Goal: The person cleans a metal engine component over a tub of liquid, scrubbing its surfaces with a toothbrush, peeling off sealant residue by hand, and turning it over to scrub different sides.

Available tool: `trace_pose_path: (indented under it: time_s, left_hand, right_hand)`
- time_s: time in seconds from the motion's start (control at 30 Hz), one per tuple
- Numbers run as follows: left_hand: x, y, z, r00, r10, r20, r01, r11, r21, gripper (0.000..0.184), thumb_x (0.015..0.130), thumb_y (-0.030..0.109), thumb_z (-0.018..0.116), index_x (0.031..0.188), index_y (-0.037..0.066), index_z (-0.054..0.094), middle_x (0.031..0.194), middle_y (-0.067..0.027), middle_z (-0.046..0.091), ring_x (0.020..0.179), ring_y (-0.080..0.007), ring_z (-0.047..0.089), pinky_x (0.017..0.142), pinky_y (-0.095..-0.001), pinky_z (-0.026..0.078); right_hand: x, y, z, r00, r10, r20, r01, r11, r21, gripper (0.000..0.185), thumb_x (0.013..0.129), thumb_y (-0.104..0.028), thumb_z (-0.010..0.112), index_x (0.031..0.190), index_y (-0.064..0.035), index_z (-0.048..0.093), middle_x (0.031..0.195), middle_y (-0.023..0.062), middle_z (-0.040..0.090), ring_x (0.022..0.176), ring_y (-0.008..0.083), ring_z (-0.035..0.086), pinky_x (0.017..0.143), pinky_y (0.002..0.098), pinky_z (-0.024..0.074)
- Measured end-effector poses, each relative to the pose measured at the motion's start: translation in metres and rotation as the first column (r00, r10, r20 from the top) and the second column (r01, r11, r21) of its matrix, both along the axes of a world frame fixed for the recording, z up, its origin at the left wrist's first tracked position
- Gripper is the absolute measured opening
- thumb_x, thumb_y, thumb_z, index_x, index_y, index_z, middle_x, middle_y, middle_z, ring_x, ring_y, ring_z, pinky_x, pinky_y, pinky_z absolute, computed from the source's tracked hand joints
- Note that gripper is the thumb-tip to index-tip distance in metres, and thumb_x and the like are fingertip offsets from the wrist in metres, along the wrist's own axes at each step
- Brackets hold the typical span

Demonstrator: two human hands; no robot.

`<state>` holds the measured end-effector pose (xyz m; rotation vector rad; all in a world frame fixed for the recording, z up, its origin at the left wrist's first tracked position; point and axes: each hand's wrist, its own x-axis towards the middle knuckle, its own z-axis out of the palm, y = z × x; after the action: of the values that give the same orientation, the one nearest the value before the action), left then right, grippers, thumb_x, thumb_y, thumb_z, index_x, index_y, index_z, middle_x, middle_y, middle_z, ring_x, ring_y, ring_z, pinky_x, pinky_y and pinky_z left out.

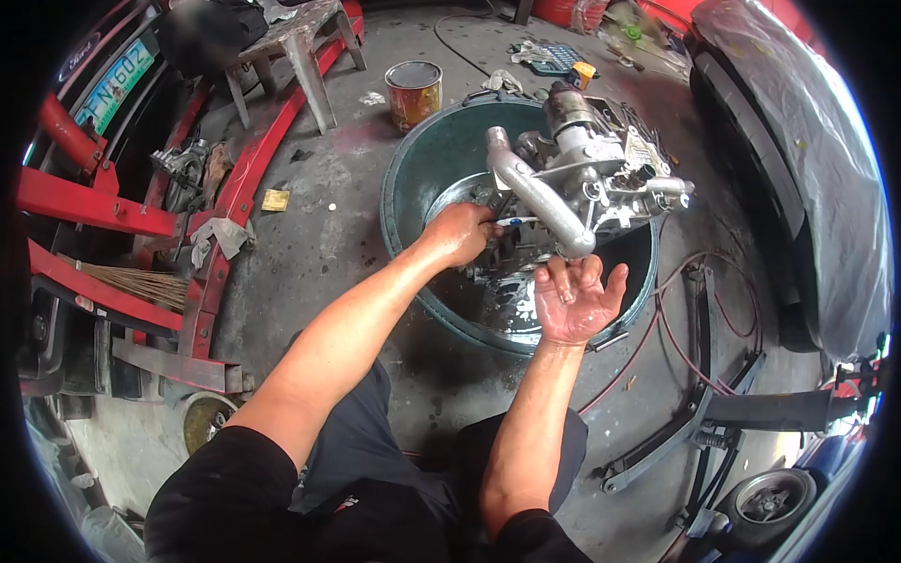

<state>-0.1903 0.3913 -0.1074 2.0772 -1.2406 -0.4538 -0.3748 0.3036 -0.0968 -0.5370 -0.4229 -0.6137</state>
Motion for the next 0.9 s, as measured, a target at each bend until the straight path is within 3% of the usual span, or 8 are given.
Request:
trace_pose_path:
  time_s: [0.07,0.33,0.47,0.53,0.63,0.77,0.8,0.9]
  left_hand:
    - [0.0,-0.001,0.001,1.0,0.008,-0.004,-0.008,1.0,-0.01,0.028,0.09,0.031,0.062,0.095,0.004,0.07,0.092,-0.0226,0.067,0.094,-0.0412,0.063,0.081,-0.0496,0.049]
    - [0.002,0.001,0.006,0.999,0.02,-0.024,-0.02,1.0,0.018,0.029,0.089,0.033,0.062,0.094,0.005,0.07,0.091,-0.0221,0.068,0.093,-0.042,0.064,0.082,-0.0504,0.049]
    - [0.002,0.002,0.006,0.999,0.022,-0.029,-0.021,0.999,0.025,0.03,0.089,0.034,0.062,0.096,0.005,0.07,0.093,-0.0223,0.068,0.094,-0.0416,0.064,0.083,-0.0496,0.049]
    - [0.004,0.0,0.007,0.999,0.006,-0.032,-0.005,0.999,0.032,0.03,0.089,0.034,0.062,0.097,0.005,0.07,0.093,-0.0223,0.068,0.095,-0.0413,0.064,0.083,-0.0491,0.049]
    - [0.002,-0.001,0.005,0.999,0.01,-0.05,-0.008,0.999,0.049,0.032,0.09,0.034,0.063,0.105,0.007,0.07,0.096,-0.0229,0.068,0.097,-0.0403,0.064,0.084,-0.0473,0.049]
    - [0.002,-0.003,-0.001,1.0,-0.003,-0.016,0.003,0.999,0.041,0.032,0.09,0.037,0.062,0.102,0.009,0.071,0.098,-0.02,0.069,0.098,-0.0392,0.065,0.084,-0.0495,0.051]
    - [0.003,-0.004,-0.003,1.0,-0.013,-0.01,0.013,0.999,0.047,0.032,0.09,0.037,0.062,0.102,0.009,0.071,0.098,-0.02,0.069,0.098,-0.0392,0.065,0.084,-0.0495,0.051]
    - [0.001,-0.002,-0.002,1.0,-0.006,0.001,0.005,0.999,0.042,0.031,0.09,0.036,0.062,0.101,0.008,0.071,0.097,-0.021,0.069,0.097,-0.0397,0.065,0.083,-0.0495,0.05]
  right_hand:
    - [-0.001,0.006,-0.007,0.997,-0.07,-0.012,0.071,0.97,0.233,0.044,0.099,-0.043,0.049,0.09,-0.0035,0.067,0.09,0.0045,0.067,0.064,0.015,0.048,0.08,0.0432,0.0499]
    - [0.01,0.016,-0.011,0.993,-0.113,0.022,0.096,0.919,0.381,0.023,0.096,-0.026,0.06,0.094,-0.0044,0.067,0.095,0.0039,0.067,0.074,0.0126,0.05,0.077,0.034,0.052]
    - [0.012,0.028,-0.018,0.988,-0.154,-0.015,0.139,0.842,0.521,0.022,0.095,-0.025,0.062,0.094,-0.0026,0.064,0.09,0.0063,0.052,0.077,0.0138,0.049,0.07,0.0297,0.0496]
    - [0.005,0.042,-0.015,0.998,-0.064,-0.016,0.065,0.916,0.395,0.038,0.095,-0.03,0.061,0.12,-0.0012,0.055,0.089,0.0046,0.049,0.069,0.0113,0.047,0.065,0.0262,0.0464]
    - [0.005,0.048,-0.003,0.989,0.073,0.129,-0.102,0.967,0.233,0.051,0.099,-0.037,0.052,0.144,-0.0132,0.041,0.09,0.0055,0.048,0.063,0.0123,0.048,0.07,0.0396,0.0488]
    - [0.018,0.031,-0.003,0.952,0.192,0.237,-0.246,0.943,0.224,0.045,0.099,-0.034,0.05,0.138,-0.0106,0.048,0.088,0.0045,0.047,0.067,0.0124,0.05,0.071,0.0395,0.0478]
    - [0.018,0.029,-0.003,0.976,0.158,0.151,-0.195,0.942,0.274,0.046,0.095,-0.035,0.058,0.125,0.0005,0.055,0.088,0.0041,0.056,0.059,0.0102,0.054,0.064,0.0367,0.05]
    - [0.008,0.024,-0.002,0.981,0.158,0.114,-0.177,0.968,0.18,0.051,0.095,-0.036,0.057,0.134,-0.0034,0.05,0.098,0.0101,0.062,0.06,0.0123,0.056,0.066,0.0424,0.0541]
